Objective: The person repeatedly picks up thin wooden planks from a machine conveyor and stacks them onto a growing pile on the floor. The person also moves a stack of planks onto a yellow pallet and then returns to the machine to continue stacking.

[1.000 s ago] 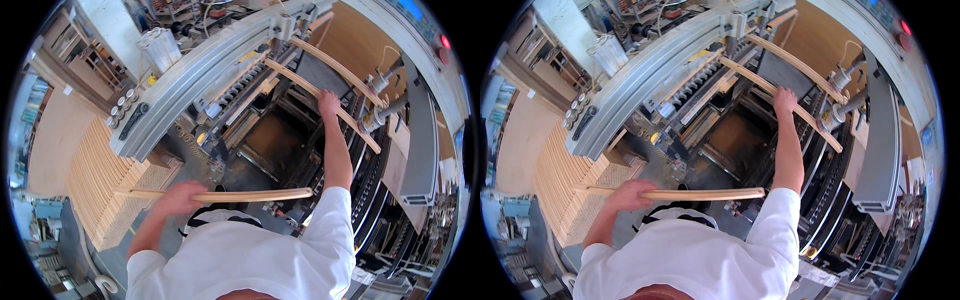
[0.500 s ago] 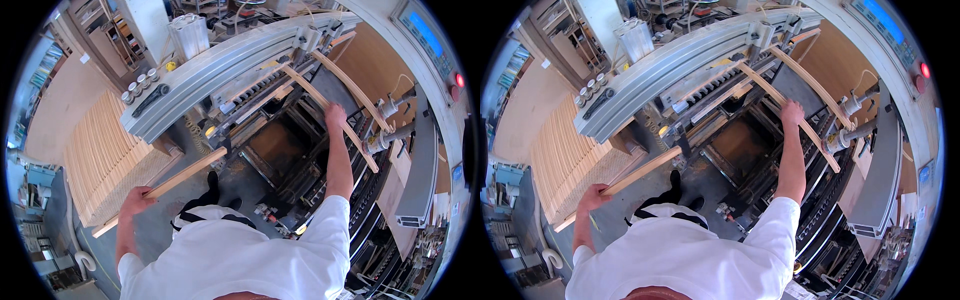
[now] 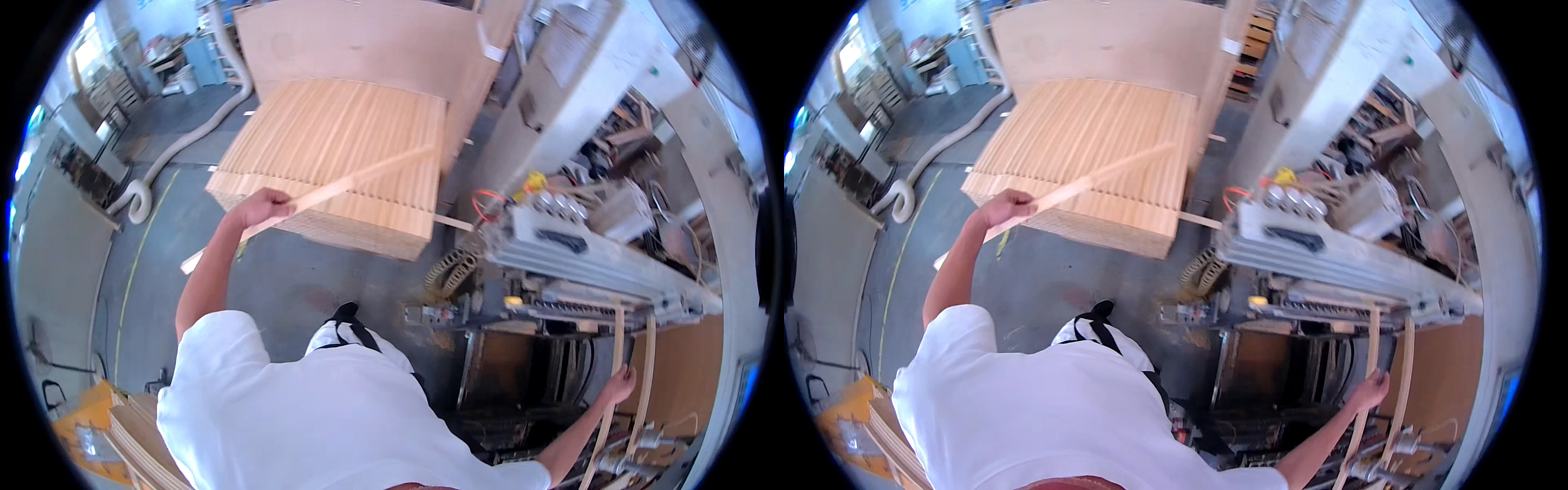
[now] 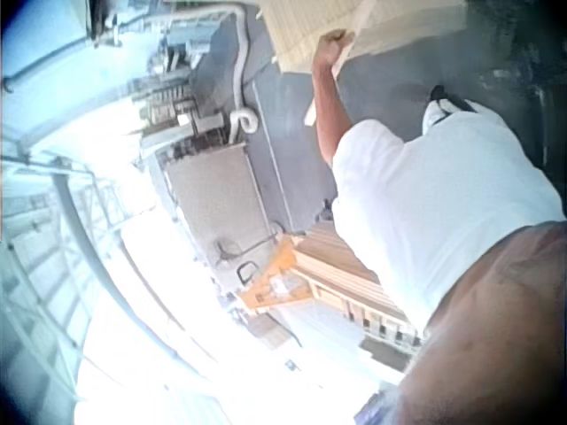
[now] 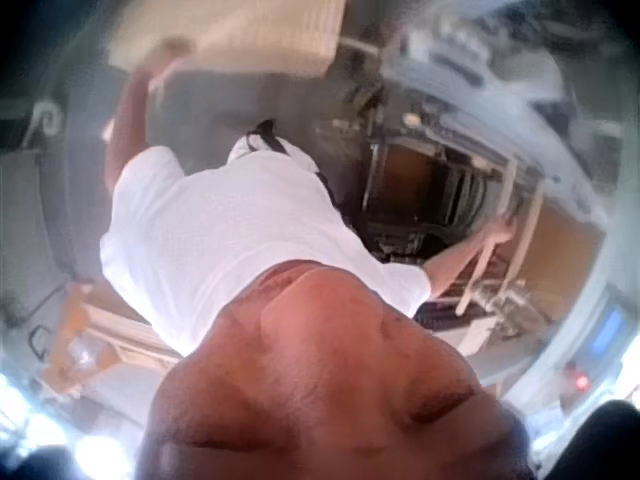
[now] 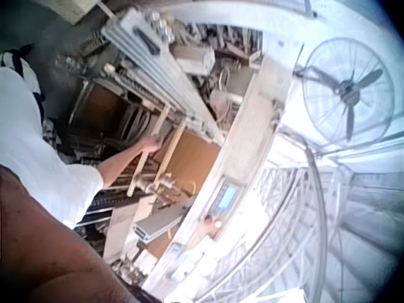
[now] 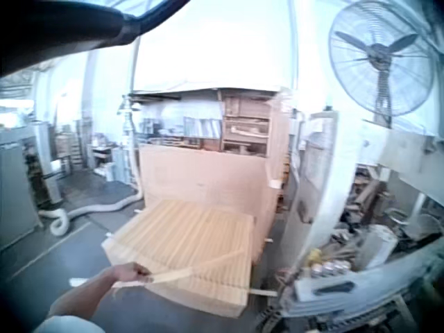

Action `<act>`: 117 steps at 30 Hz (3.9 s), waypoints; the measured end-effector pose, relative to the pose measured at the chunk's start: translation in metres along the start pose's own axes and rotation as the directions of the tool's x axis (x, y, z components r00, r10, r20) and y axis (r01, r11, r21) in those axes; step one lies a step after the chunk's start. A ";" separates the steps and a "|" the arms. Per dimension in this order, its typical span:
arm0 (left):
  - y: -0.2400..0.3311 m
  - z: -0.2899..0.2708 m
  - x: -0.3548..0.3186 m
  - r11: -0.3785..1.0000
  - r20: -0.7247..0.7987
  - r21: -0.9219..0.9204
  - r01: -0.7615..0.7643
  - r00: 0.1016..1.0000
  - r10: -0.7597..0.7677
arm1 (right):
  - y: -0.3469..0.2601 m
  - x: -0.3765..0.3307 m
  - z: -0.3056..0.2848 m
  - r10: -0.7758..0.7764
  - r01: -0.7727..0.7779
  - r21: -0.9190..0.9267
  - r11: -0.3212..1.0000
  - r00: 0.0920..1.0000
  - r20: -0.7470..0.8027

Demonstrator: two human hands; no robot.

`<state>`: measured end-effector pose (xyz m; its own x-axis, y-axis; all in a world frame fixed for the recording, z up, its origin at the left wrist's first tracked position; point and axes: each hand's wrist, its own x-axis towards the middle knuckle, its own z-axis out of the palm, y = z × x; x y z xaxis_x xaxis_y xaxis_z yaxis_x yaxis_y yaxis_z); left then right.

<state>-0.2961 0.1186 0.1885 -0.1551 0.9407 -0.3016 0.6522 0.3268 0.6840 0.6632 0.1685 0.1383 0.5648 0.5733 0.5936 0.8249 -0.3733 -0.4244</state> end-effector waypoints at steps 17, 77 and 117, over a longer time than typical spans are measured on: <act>-0.255 -0.186 0.299 0.902 -0.623 -0.017 0.432 0.701 -0.348 | -0.339 -0.383 0.040 -0.003 -0.312 0.431 0.847 0.807 0.590; -0.038 0.264 -0.048 0.210 0.968 -0.243 -0.947 -0.222 0.119 | -0.448 -0.844 -0.535 0.491 -0.800 -0.545 0.250 0.590 -0.641; 0.578 0.726 -0.032 -0.164 0.543 0.026 -0.986 -0.124 0.831 | -0.298 -0.387 -0.352 0.699 -0.723 -0.378 0.578 0.678 -0.229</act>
<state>0.6249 0.2114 0.1116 0.9638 0.1056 0.2447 0.0651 -0.9836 0.1682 0.2058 -0.1987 0.2753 0.9642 -0.0391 0.2624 0.0765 -0.9062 -0.4160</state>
